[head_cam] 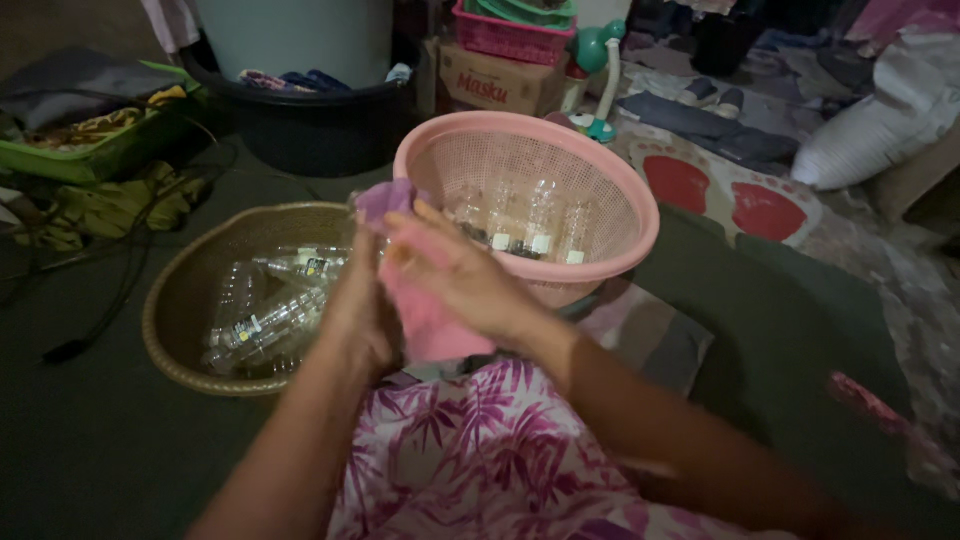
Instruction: The person wipes clear plastic bottles with a pink cloth. They pick up each bottle from a woven basket, wipe it thoroughly, and place it into a pink plastic colander. The process is repeated for several bottles.
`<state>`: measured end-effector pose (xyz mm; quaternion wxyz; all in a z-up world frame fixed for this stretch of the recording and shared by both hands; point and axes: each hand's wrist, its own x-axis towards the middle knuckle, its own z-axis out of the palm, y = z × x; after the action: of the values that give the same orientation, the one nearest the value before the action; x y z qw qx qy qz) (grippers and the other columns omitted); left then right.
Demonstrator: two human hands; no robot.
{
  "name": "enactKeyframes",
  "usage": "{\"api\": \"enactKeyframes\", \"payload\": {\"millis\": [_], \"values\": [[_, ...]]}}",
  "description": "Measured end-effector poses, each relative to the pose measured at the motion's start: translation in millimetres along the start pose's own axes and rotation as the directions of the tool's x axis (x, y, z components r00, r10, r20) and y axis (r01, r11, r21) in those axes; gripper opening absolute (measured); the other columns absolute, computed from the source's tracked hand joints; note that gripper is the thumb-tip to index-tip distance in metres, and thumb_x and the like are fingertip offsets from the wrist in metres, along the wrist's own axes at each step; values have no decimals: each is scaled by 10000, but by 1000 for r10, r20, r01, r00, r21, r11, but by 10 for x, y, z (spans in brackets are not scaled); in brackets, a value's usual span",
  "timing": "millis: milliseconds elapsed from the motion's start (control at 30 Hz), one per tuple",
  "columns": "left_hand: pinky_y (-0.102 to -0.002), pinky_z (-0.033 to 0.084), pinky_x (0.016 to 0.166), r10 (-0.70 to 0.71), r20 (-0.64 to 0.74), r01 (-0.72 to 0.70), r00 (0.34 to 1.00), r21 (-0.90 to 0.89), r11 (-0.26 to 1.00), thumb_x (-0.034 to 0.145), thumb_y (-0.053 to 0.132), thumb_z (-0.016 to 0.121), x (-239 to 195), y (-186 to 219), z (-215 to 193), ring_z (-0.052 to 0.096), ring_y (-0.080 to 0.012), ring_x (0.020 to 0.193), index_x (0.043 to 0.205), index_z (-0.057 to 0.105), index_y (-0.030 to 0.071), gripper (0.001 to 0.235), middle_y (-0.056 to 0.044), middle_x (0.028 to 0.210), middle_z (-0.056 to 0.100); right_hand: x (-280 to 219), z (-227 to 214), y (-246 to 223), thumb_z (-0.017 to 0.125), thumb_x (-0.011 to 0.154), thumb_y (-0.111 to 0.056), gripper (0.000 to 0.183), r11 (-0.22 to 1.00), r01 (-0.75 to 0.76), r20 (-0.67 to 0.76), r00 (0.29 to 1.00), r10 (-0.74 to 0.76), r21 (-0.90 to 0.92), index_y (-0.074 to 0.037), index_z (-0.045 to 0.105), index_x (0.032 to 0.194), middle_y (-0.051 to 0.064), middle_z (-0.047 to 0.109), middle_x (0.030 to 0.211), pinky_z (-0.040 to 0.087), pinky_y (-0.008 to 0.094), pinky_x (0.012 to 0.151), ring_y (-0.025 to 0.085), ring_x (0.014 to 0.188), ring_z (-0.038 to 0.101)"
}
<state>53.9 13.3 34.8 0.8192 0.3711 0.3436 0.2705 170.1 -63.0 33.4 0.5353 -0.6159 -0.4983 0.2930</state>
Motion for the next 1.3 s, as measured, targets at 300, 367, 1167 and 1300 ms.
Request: {"api": "enactKeyframes", "payload": {"millis": [300,367,1167,1300], "values": [[-572,435,936,221,50,-226,974,130,965,886,628,560,26,-344,163,499,-414,1232,1465,441,159,755,-231,1354,549,227,-173,20,564,988,-355,647,892,-122,-125,973,194,435,-107,395,1561,152,571,1451,523,339,919,264,1227,571],[-426,494,958,236,140,-252,962,108,962,862,642,551,34,-397,201,552,-221,1235,1483,416,183,784,-72,1367,554,111,-276,72,534,1021,-426,659,812,-80,-124,975,184,578,-41,456,1550,129,545,1456,488,322,979,223,1268,516],[-413,617,878,-113,577,-160,809,402,902,811,582,604,-435,-435,508,728,-251,1077,1429,494,89,798,-149,1215,697,-640,-1073,-202,658,948,-115,268,839,47,-260,959,115,542,-14,645,1196,97,720,1003,634,357,771,194,849,727],[-410,581,869,145,514,-526,845,753,395,618,458,889,-542,-471,585,737,-323,1001,1428,410,36,1031,-194,1106,723,-555,-1034,-191,669,943,-136,251,928,18,-493,851,181,371,-16,658,1163,102,727,977,626,363,724,198,809,724]]}}
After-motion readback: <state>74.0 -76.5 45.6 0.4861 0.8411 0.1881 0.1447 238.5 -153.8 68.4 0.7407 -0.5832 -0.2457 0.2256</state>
